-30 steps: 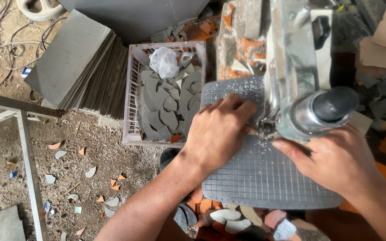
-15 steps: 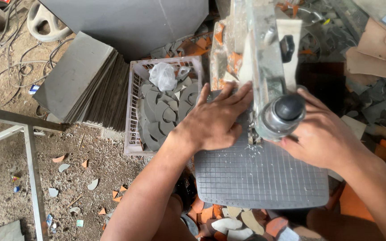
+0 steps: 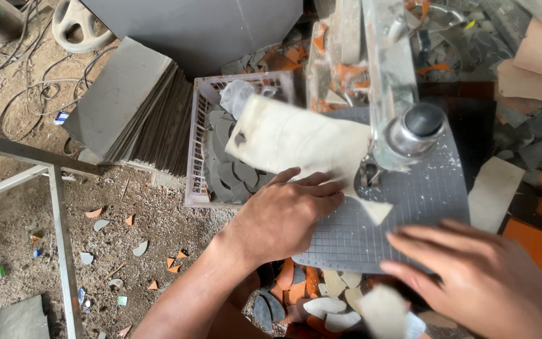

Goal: The person uses a vertical band saw to cut curved shapes from a light-colored sheet material. They guide the material with both hands along a marked outline, periodically repositioning the sheet to complete the cut. Finished cutouts are visible in a nearby crate.

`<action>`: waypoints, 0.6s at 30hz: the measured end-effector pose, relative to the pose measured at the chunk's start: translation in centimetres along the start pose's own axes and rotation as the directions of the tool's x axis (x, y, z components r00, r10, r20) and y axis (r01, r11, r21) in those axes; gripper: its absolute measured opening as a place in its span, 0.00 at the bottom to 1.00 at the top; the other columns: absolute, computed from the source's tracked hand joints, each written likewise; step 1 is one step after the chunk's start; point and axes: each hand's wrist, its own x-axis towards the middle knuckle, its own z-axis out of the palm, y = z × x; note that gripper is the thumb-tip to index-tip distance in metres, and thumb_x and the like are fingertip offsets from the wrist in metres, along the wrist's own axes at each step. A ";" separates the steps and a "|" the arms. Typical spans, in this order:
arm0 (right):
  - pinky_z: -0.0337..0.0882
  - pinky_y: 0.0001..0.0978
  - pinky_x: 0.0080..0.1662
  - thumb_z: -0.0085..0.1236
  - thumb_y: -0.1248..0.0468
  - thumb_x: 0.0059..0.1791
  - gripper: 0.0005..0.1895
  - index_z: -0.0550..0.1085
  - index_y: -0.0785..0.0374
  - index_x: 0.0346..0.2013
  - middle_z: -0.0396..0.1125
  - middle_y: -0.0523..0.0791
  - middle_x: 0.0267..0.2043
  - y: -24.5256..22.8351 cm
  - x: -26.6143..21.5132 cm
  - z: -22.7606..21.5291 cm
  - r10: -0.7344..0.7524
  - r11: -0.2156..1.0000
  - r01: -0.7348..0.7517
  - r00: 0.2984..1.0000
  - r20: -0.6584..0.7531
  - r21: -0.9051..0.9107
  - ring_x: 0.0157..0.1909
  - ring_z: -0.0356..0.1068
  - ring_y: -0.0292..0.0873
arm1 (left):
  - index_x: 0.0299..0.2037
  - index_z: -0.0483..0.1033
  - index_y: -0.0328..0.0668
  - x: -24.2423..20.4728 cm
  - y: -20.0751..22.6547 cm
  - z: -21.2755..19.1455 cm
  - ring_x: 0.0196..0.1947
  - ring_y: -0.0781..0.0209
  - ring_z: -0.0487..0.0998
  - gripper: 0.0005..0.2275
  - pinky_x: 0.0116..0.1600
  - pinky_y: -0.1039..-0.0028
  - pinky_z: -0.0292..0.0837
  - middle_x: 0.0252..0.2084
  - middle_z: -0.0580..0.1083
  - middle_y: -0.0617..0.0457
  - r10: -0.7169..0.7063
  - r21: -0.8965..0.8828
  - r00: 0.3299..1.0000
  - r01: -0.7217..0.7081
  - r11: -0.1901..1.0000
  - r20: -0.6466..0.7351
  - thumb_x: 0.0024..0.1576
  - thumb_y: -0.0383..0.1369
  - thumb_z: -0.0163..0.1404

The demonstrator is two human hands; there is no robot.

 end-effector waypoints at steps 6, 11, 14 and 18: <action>0.77 0.36 0.37 0.67 0.56 0.43 0.15 0.83 0.62 0.38 0.75 0.43 0.38 -2.5 5.0 0.4 0.047 0.997 -0.063 0.936 -0.350 -0.034 0.36 0.72 0.41 | 0.51 0.81 0.39 -0.1 -1.0 -0.8 0.59 0.53 0.79 0.16 0.69 0.62 0.72 0.57 0.79 0.48 0.006 -0.272 1.000 0.001 0.962 0.027 0.54 0.20 0.50; 0.76 0.33 0.40 0.68 0.58 0.43 0.10 0.83 0.60 0.34 0.75 0.42 0.39 -2.2 6.0 -0.1 0.052 0.995 -0.081 0.925 -0.376 -0.062 0.38 0.72 0.41 | 0.61 0.75 0.49 -1.6 -7.3 -2.4 0.70 0.34 0.60 0.26 0.69 0.38 0.52 0.68 0.66 0.36 -0.224 0.257 0.932 0.299 0.919 -0.284 0.56 0.52 0.55; 0.76 0.33 0.42 0.68 0.58 0.42 0.10 0.82 0.61 0.32 0.76 0.40 0.38 -1.7 5.9 -1.0 0.104 0.994 -0.111 0.940 -0.324 -0.004 0.38 0.73 0.40 | 0.69 0.67 0.53 -2.6 -9.3 -1.9 0.71 0.18 0.44 0.35 0.63 0.24 0.37 0.72 0.60 0.37 -0.376 0.191 0.923 0.384 0.903 -0.080 0.55 0.61 0.51; 0.77 0.33 0.39 0.67 0.58 0.42 0.10 0.82 0.61 0.30 0.75 0.40 0.36 -1.5 5.6 -1.5 0.146 0.988 -0.152 0.957 -0.252 -0.005 0.35 0.75 0.39 | 0.70 0.63 0.46 -4.1 -9.1 -0.6 0.71 0.14 0.43 0.43 0.65 0.26 0.35 0.69 0.59 0.29 -0.332 0.154 0.943 0.333 0.930 -0.033 0.50 0.66 0.51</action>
